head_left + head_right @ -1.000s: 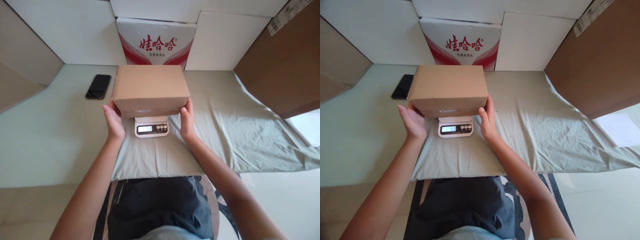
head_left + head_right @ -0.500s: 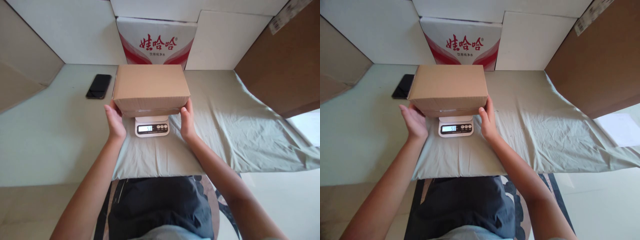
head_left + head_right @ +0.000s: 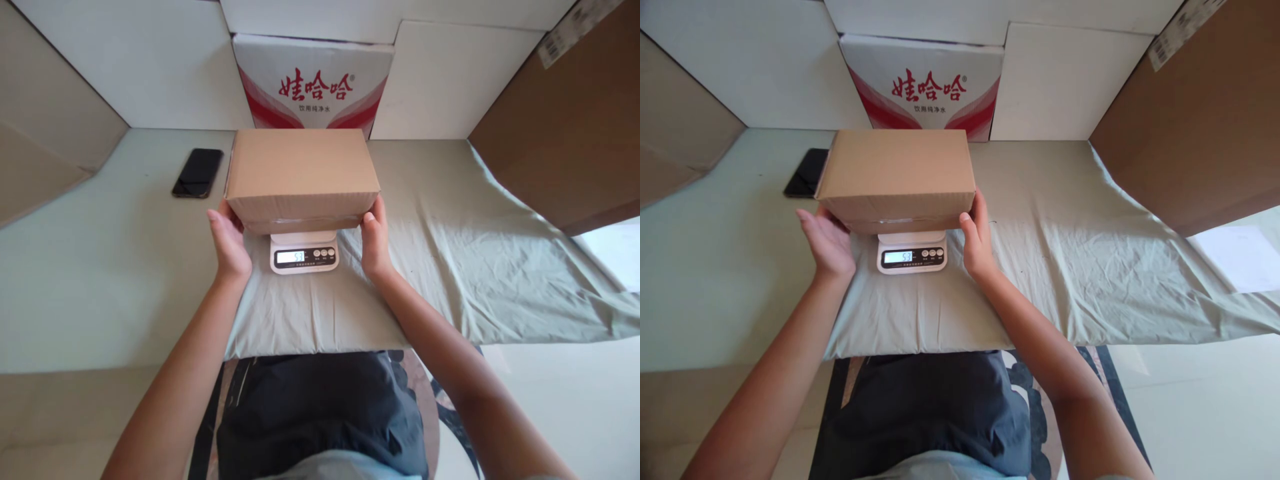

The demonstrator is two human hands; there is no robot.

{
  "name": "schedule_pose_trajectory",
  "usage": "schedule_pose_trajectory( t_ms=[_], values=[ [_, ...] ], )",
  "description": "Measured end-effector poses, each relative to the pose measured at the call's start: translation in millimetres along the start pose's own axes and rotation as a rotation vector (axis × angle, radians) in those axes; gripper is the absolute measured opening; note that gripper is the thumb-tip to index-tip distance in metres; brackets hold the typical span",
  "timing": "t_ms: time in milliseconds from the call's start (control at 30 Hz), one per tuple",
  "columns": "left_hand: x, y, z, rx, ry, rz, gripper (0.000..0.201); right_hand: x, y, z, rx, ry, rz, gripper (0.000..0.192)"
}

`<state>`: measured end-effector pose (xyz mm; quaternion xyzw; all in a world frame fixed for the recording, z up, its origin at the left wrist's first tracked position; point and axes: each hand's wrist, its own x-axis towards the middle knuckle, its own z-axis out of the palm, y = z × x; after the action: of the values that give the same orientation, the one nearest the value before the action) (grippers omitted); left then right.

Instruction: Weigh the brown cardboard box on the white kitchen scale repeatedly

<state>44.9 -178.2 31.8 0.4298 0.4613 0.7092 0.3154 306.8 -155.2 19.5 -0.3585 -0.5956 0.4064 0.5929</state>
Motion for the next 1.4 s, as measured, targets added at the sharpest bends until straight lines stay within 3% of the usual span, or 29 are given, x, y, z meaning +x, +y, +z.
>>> schedule_pose_trajectory(
  t_ms=[133,300,733,1033,1400],
  values=[
    [-1.6,0.2,-1.2,-0.016,-0.019,0.019,0.086,0.2,5.0,0.2,0.011,0.011,-0.012,0.074],
    [-3.8,1.4,-0.1,-0.023,-0.006,0.016,0.093,0.2,7.8,-1.0,0.045,0.041,0.035,0.065],
    [-4.2,-0.3,-1.8,-0.011,0.038,0.049,0.099,1.4,7.1,-1.4,0.021,0.059,0.058,0.073],
    [-3.6,-1.6,-2.9,0.012,0.037,0.047,0.088,3.4,8.5,-3.3,-0.003,0.035,0.031,0.081],
    [-5.5,3.2,7.2,-0.053,-0.043,0.041,0.086,2.7,3.6,2.6,0.027,-0.019,-0.04,0.076]
  ],
)
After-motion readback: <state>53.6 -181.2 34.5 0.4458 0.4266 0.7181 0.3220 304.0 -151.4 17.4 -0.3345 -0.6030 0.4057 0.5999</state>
